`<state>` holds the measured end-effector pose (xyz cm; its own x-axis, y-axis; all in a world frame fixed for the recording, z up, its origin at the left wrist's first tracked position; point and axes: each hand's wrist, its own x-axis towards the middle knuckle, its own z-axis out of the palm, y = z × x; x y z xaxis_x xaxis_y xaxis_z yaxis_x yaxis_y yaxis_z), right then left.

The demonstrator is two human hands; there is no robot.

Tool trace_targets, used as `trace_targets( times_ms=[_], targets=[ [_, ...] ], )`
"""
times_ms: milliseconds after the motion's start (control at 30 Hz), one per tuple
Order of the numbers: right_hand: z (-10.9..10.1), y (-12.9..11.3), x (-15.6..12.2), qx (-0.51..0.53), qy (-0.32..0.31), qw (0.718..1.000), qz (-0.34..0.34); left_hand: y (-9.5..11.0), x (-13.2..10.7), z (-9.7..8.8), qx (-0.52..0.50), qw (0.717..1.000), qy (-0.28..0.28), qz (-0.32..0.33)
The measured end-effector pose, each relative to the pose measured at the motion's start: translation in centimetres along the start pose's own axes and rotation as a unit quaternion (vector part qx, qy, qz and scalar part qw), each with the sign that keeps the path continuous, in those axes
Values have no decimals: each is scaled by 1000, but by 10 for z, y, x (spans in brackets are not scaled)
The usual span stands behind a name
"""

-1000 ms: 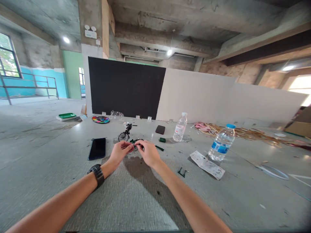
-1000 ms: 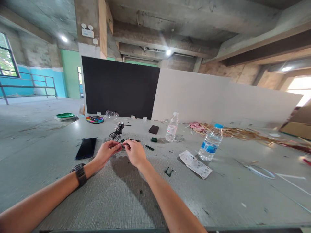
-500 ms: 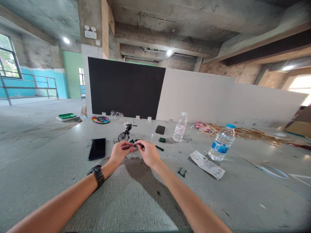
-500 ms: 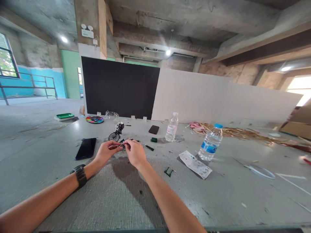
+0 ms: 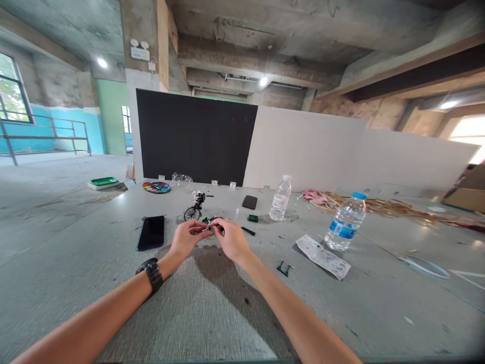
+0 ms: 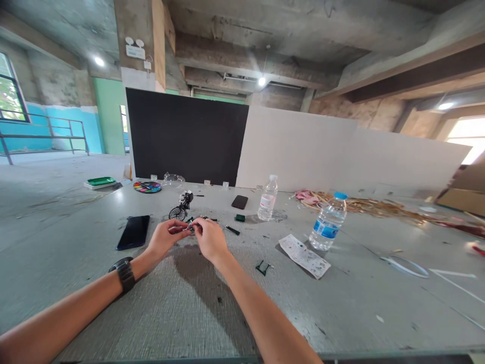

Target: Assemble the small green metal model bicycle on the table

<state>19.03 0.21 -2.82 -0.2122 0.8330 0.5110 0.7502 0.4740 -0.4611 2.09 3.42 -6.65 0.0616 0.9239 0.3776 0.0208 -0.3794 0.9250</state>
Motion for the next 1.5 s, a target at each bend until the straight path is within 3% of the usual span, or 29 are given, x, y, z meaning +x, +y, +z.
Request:
trace_targets(
  times_ms=[433,600,800,1000,1167,1333,1500],
  targets=[
    [4,4,2,41,-6,999,11,1,0,-2,2,1000,2,-18],
    [4,7,2,29,-6,999,-21,1,0,-3,-7,1000,17,-13],
    [0,7,2,10,-60,998,-7,2,0,-3,-4,1000,17,0],
    [0,10,2,23,-23,998,-44,6,-2,-2,4,1000,18,12],
    [-1,5,1,25,-72,997,-11,7,-3,-1,4,1000,20,17],
    [4,10,1,24,-12,999,-47,5,-1,-2,7,999,22,23],
    [6,13,1,25,-16,997,-68,8,-3,-2,16,999,17,24]
  ],
)
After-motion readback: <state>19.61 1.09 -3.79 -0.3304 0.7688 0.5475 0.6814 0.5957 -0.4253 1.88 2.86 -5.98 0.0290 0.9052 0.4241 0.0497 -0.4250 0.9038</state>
